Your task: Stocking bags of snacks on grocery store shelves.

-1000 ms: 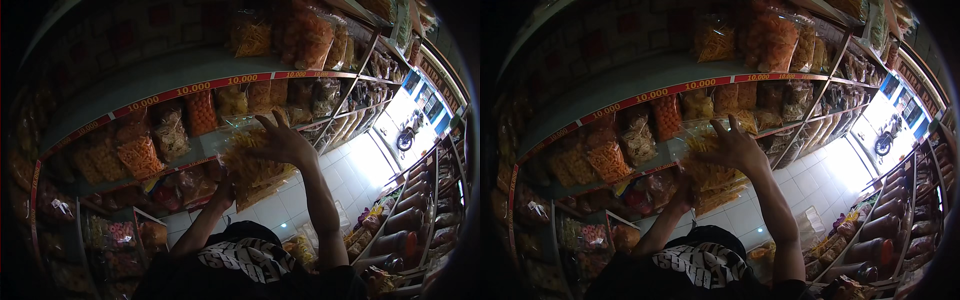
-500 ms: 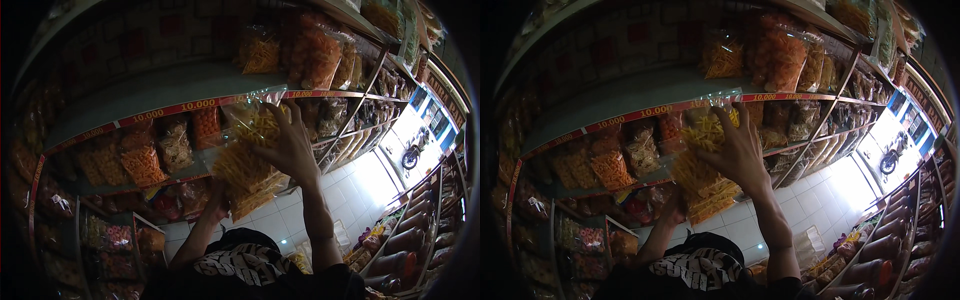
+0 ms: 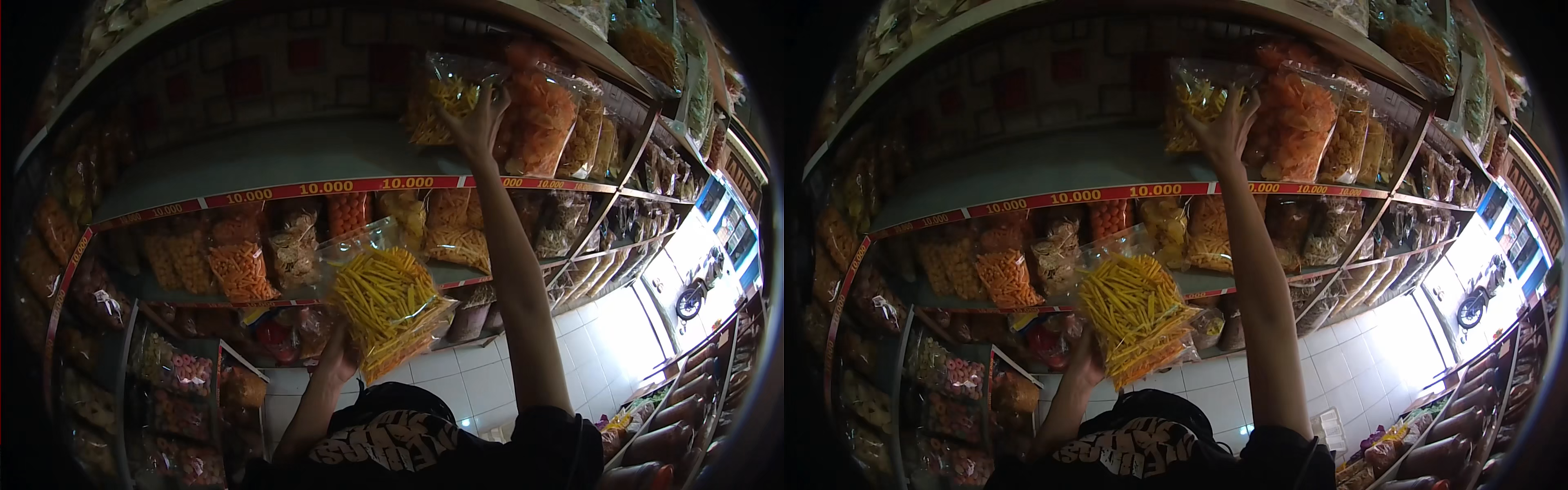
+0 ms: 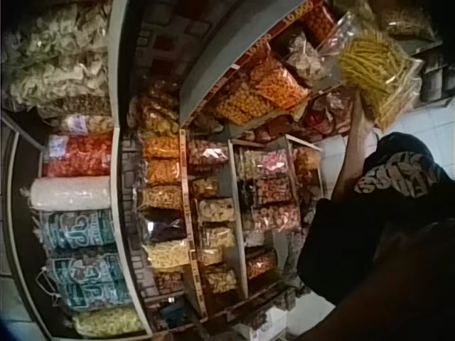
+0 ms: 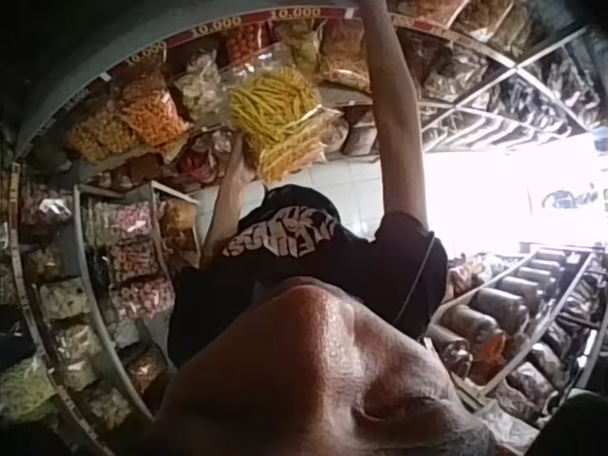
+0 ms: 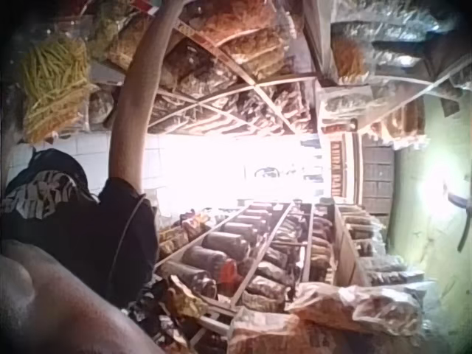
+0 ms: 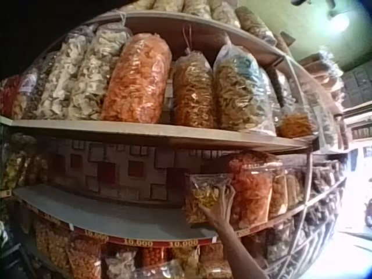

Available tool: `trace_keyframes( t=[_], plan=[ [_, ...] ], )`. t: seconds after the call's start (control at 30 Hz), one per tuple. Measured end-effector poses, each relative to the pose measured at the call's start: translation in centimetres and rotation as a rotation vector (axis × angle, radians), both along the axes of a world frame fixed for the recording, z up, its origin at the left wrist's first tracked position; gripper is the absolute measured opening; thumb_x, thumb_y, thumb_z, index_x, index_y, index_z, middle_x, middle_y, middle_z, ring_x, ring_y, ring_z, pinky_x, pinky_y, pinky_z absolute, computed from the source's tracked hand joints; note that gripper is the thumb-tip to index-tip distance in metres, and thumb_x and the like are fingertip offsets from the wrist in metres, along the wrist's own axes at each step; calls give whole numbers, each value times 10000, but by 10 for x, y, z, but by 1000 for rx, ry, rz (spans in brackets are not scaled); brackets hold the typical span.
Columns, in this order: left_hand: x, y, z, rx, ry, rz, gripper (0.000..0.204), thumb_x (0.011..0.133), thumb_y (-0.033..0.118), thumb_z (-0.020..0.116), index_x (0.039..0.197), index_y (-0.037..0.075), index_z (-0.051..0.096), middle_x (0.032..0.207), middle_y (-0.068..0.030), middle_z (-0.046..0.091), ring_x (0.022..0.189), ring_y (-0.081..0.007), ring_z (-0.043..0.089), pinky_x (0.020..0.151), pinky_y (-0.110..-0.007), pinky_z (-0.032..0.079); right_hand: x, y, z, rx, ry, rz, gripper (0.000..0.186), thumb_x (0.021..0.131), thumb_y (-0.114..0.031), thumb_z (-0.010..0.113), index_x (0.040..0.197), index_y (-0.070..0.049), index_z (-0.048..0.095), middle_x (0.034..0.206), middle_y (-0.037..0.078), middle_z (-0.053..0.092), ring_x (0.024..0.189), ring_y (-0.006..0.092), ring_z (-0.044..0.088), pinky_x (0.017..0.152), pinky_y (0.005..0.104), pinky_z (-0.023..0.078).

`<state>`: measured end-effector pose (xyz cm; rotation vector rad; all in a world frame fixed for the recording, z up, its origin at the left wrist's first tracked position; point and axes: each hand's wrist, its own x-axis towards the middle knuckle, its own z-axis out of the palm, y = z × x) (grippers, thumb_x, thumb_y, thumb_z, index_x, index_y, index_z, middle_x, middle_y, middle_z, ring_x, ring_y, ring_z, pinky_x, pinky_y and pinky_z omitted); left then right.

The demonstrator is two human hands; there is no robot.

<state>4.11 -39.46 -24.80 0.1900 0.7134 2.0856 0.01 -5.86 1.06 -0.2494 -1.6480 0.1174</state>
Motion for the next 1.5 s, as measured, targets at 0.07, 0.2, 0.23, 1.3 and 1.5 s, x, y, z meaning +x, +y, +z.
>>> trace_keyframes(
  t=[0.07, 0.2, 0.23, 1.3, 1.5],
  plan=[
    [4, -1, 3, 13, 14, -5, 483, 929, 359, 534, 1304, 82, 412, 1246, -73, 501, 1107, -196, 534, 924, -358, 479, -17, 15, -14, -104, -91, -4, 906, 589, -423, 816, 1302, -114, 351, 1345, 253, 219, 1244, 457, 299, 973, 495, 388],
    [5, -7, -5, -10, -8, 78, 521, 917, 392, 544, 1308, 76, 406, 1250, -71, 497, 1128, -205, 519, 942, -364, 471, -16, -6, -24, -317, -391, -17, 1111, 554, -422, 836, 1426, -181, 190, 1425, 249, 132, 1260, 483, 288, 962, 520, 414],
    [8, -7, -1, -4, 11, 68, 519, 919, 389, 543, 1312, 82, 400, 1250, -70, 496, 1132, -206, 517, 949, -369, 467, -8, -9, -24, -311, -391, -13, 1111, 554, -422, 836, 1426, -181, 190, 1425, 249, 132, 1260, 483, 288, 962, 520, 414],
    [18, 46, 48, -115, 237, 83, 740, 812, 143, 672, 1379, 142, 196, 1334, -117, 364, 1194, -245, 458, 905, -410, 507, 169, -125, -73, -280, -1364, 471, 1220, 534, -614, 792, 1471, -196, 132, 1501, 234, 20, 1241, 435, 406, 1035, 461, 366],
    [12, 41, 25, -46, 118, -115, 746, 827, 187, 665, 1389, 147, 176, 1320, -137, 364, 1154, -266, 492, 871, -409, 529, 177, -116, -82, -335, -1381, 537, 1234, 533, -565, 815, 1475, -189, 113, 1490, 223, 68, 1292, 420, 325, 1052, 476, 342]
  ],
)
